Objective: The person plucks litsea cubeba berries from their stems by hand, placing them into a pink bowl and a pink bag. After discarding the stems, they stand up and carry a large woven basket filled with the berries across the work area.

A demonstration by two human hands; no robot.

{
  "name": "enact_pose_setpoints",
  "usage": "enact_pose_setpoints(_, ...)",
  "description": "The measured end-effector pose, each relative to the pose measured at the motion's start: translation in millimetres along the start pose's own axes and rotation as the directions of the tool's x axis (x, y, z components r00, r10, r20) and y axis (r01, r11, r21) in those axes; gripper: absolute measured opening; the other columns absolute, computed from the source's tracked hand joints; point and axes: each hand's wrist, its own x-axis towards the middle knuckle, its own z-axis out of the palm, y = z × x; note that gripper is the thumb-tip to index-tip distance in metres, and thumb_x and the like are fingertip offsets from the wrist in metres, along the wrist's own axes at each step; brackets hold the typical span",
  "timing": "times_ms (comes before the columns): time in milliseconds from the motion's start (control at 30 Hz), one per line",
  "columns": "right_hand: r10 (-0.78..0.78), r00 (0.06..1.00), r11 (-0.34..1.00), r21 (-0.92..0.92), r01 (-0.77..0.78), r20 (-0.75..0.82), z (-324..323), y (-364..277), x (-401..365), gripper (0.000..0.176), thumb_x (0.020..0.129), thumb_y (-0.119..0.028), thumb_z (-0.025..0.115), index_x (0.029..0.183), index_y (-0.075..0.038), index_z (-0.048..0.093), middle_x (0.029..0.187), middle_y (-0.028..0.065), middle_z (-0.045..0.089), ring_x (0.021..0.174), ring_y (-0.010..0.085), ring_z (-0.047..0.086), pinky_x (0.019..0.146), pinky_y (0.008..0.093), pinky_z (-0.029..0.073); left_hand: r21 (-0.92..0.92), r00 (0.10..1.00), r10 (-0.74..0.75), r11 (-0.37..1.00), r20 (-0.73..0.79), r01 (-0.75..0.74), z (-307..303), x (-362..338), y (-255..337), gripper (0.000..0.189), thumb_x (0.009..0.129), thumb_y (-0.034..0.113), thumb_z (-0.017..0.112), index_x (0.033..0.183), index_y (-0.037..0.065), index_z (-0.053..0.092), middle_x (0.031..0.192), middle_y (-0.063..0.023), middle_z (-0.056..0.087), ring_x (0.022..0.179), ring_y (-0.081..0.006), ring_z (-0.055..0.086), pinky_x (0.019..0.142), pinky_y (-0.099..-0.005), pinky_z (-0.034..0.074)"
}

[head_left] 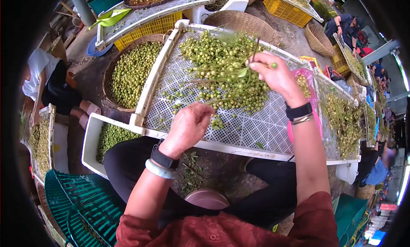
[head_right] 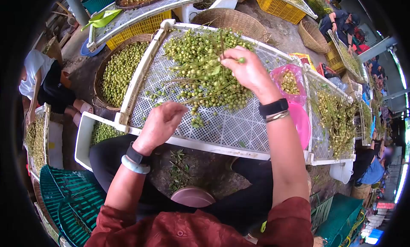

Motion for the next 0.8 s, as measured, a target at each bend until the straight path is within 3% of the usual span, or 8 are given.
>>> enact_pose_setpoints(33, 0.253, 0.967, 0.953, 0.165, -0.255, 0.028, -13, -19, 1, 0.014, 0.086, -0.013, 0.062, 0.092, -0.001, 0.063, 0.084, 0.0025, 0.057, 0.065, 0.0113, 0.057, 0.062, 0.0242, 0.047, 0.095, 0.997, 0.078, 0.992, 0.023, -0.079, 0, 5, 0, 0.022, 0.086, 0.008, 0.058, 0.106, 0.002, 0.063, 0.096, -0.0121, 0.065, 0.081, -0.0203, 0.064, 0.073, -0.0306, 0.050)
enact_pose_setpoints(100, 0.214, 0.977, 0.946, 0.252, -0.203, -0.017, -38, -24, 1, 0.017, 0.088, -0.016, 0.062, 0.095, -0.001, 0.062, 0.085, -0.0004, 0.054, 0.064, 0.0073, 0.057, 0.062, 0.0219, 0.049, 0.074, 0.965, 0.253, 0.963, 0.069, -0.258, 19, 16, -11, 0.030, 0.086, 0.012, 0.058, 0.115, 0.005, 0.060, 0.114, -0.0167, 0.059, 0.101, -0.0313, 0.060, 0.087, -0.0366, 0.048)
enact_pose_setpoints(233, 0.138, 0.987, 0.929, 0.356, -0.101, -0.079, -78, -54, -7, 0.019, 0.091, -0.017, 0.059, 0.100, 0.000, 0.062, 0.079, -0.0001, 0.058, 0.066, 0.0074, 0.059, 0.063, 0.0209, 0.051, 0.350, 0.975, -0.038, 0.936, 0.218, -0.042, 52, 41, -54, 0.052, 0.084, 0.022, 0.060, 0.132, 0.006, 0.045, 0.133, -0.0210, 0.046, 0.115, -0.0346, 0.052, 0.098, -0.0385, 0.042)
enact_pose_setpoints(333, 0.109, 0.988, 0.897, 0.439, -0.050, -0.110, -95, -58, -15, 0.019, 0.092, -0.017, 0.057, 0.104, -0.002, 0.061, 0.082, 0.0010, 0.061, 0.068, 0.0065, 0.060, 0.064, 0.0218, 0.052, 0.458, 0.999, 0.041, 0.888, 0.022, -0.047, 57, 57, -96, 0.053, 0.085, 0.023, 0.059, 0.130, -0.002, 0.045, 0.128, -0.0227, 0.051, 0.111, -0.0329, 0.056, 0.097, -0.0371, 0.044)
enact_pose_setpoints(467, 0.081, 0.987, 0.839, 0.544, 0.008, -0.139, -97, -56, -27, 0.021, 0.094, -0.016, 0.054, 0.110, -0.003, 0.058, 0.099, 0.0039, 0.064, 0.069, 0.0063, 0.060, 0.067, 0.0228, 0.052, -0.111, 0.974, -0.224, 0.968, 0.028, 0.226, 25, 64, -45, 0.033, 0.088, 0.030, 0.058, 0.103, 0.001, 0.064, 0.081, -0.0106, 0.069, 0.078, -0.0241, 0.068, 0.073, -0.0316, 0.054)
enact_pose_setpoints(600, 0.092, 0.985, 0.853, 0.523, -0.002, -0.146, -80, -45, -32, 0.020, 0.096, -0.016, 0.050, 0.111, -0.004, 0.055, 0.105, 0.0049, 0.065, 0.071, 0.0079, 0.060, 0.068, 0.0239, 0.051, -0.682, 0.928, -0.208, 0.632, 0.309, 0.369, 0, 45, 25, 0.039, 0.096, 0.033, 0.048, 0.101, -0.003, 0.062, 0.086, -0.0137, 0.068, 0.078, -0.0195, 0.067, 0.068, -0.0290, 0.055)
enact_pose_setpoints(733, -0.059, 0.984, 0.976, 0.196, 0.091, -0.166, -32, -54, -51, 0.017, 0.094, -0.014, 0.050, 0.107, -0.003, 0.054, 0.094, 0.0046, 0.067, 0.075, 0.0129, 0.062, 0.068, 0.0270, 0.050, -0.796, 0.883, -0.112, 0.393, 0.456, 0.461, 13, 39, 49, 0.066, 0.095, 0.056, 0.032, 0.100, -0.003, 0.061, 0.090, -0.0154, 0.068, 0.080, -0.0247, 0.068, 0.072, -0.0329, 0.056)
enact_pose_setpoints(800, -0.327, 0.931, 0.916, -0.297, 0.271, -0.161, -4, -61, -66, 0.016, 0.084, -0.006, 0.057, 0.101, -0.004, 0.058, 0.089, 0.0099, 0.065, 0.079, 0.0244, 0.063, 0.074, 0.0342, 0.052, -0.813, 0.856, -0.118, 0.269, 0.503, 0.515, 23, 46, 46, 0.067, 0.095, 0.056, 0.034, 0.104, -0.007, 0.056, 0.095, -0.0205, 0.066, 0.087, -0.0284, 0.067, 0.077, -0.0362, 0.055)
